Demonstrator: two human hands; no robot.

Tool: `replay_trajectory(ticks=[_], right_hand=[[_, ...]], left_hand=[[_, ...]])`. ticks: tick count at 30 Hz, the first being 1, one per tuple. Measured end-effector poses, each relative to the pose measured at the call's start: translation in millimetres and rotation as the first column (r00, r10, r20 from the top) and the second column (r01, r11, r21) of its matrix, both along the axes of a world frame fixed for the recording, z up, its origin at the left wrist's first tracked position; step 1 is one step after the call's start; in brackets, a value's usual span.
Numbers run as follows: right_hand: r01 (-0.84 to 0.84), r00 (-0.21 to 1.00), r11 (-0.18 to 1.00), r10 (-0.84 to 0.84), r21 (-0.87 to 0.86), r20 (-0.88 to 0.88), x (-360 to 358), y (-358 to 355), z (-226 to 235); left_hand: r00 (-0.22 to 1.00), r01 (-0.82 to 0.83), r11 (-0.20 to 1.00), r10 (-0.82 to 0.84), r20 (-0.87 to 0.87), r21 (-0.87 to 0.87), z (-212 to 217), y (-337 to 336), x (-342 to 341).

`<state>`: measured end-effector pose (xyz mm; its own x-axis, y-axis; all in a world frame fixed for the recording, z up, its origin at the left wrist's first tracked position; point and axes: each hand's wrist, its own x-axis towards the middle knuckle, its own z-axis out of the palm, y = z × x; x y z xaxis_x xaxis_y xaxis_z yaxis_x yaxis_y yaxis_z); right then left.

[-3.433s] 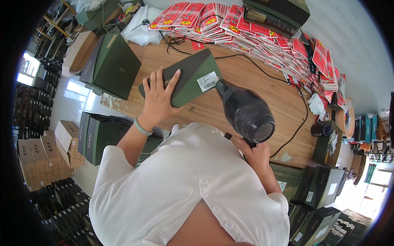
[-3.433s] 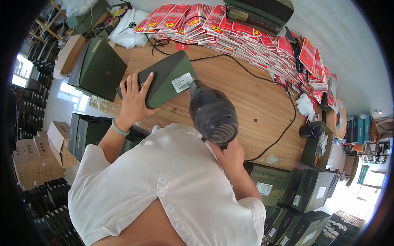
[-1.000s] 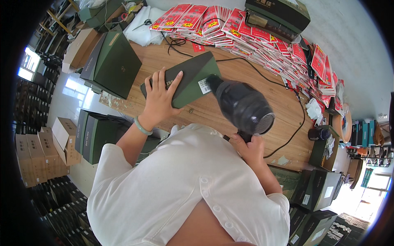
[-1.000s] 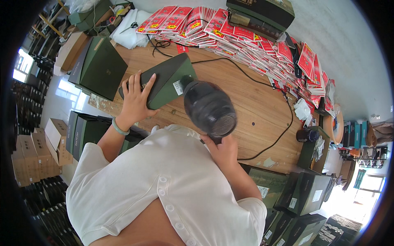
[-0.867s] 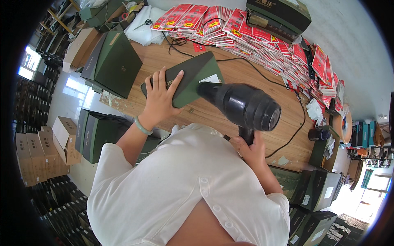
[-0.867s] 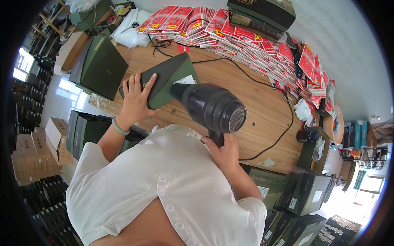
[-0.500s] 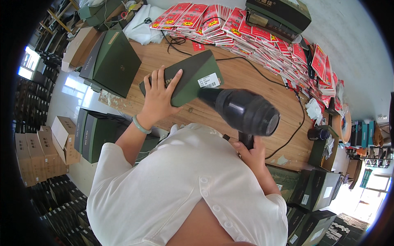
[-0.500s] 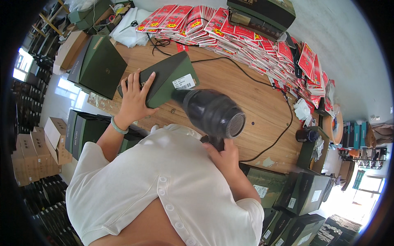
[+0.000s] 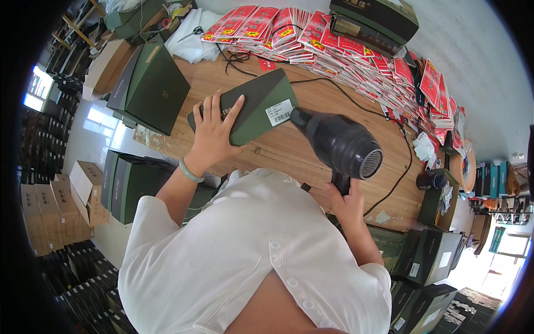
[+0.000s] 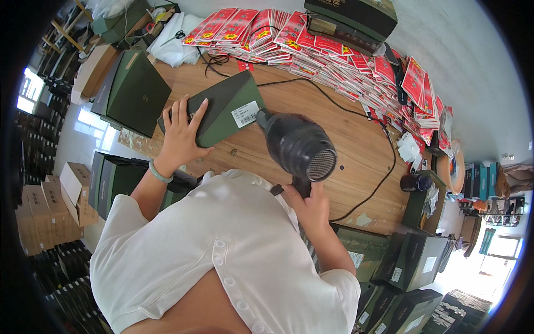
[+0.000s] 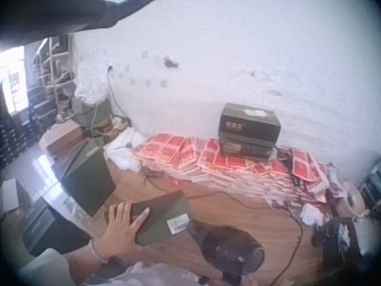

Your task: The person uses a heat gun to smooth a label on a green shoe box, then places the box on a shelf. They retrieve another green box, open it, remove a red packet and tissue paper, and place a black shoe inside the box.

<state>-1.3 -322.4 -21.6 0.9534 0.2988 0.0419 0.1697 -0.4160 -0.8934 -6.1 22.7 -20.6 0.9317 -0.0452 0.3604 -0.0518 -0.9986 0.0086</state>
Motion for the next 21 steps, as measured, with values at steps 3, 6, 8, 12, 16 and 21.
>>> replay_trajectory(ticks=[3, 6, 8, 12, 16, 21], right_hand=[[-0.026, 0.999, 0.999, 0.026, 0.019, -0.036, 9.1, 3.6, 5.5], [-0.049, 0.999, 0.999, 0.049, 0.015, -0.014, 15.7, 9.1, 13.7], [-0.057, 0.998, 0.998, 0.057, -0.002, 0.032, 19.0, 12.9, 17.6], [-0.044, 0.995, 0.998, 0.047, -0.035, 0.086, 23.4, 17.0, 21.1], [-0.026, 0.997, 0.997, 0.031, -0.07, 0.073, 27.0, 18.8, 18.3], [-0.064, 0.996, 0.998, 0.064, -0.007, 0.055, 29.6, 25.6, 18.6]], left_hand=[[1.0, -0.003, 1.0, 0.003, -0.007, -0.001, -0.6, -0.1, -0.3], [1.0, -0.004, 1.0, 0.004, -0.006, 0.002, 0.0, -0.4, -0.7], [1.0, -0.003, 1.0, 0.003, -0.004, -0.001, 0.6, -0.1, -1.0], [1.0, -0.001, 1.0, 0.0, -0.009, -0.014, -1.5, 1.1, -1.3], [1.0, -0.004, 1.0, 0.004, -0.01, -0.012, -1.6, 0.5, -1.5], [1.0, -0.009, 1.0, 0.009, -0.015, -0.008, -0.2, -0.2, -1.6]])
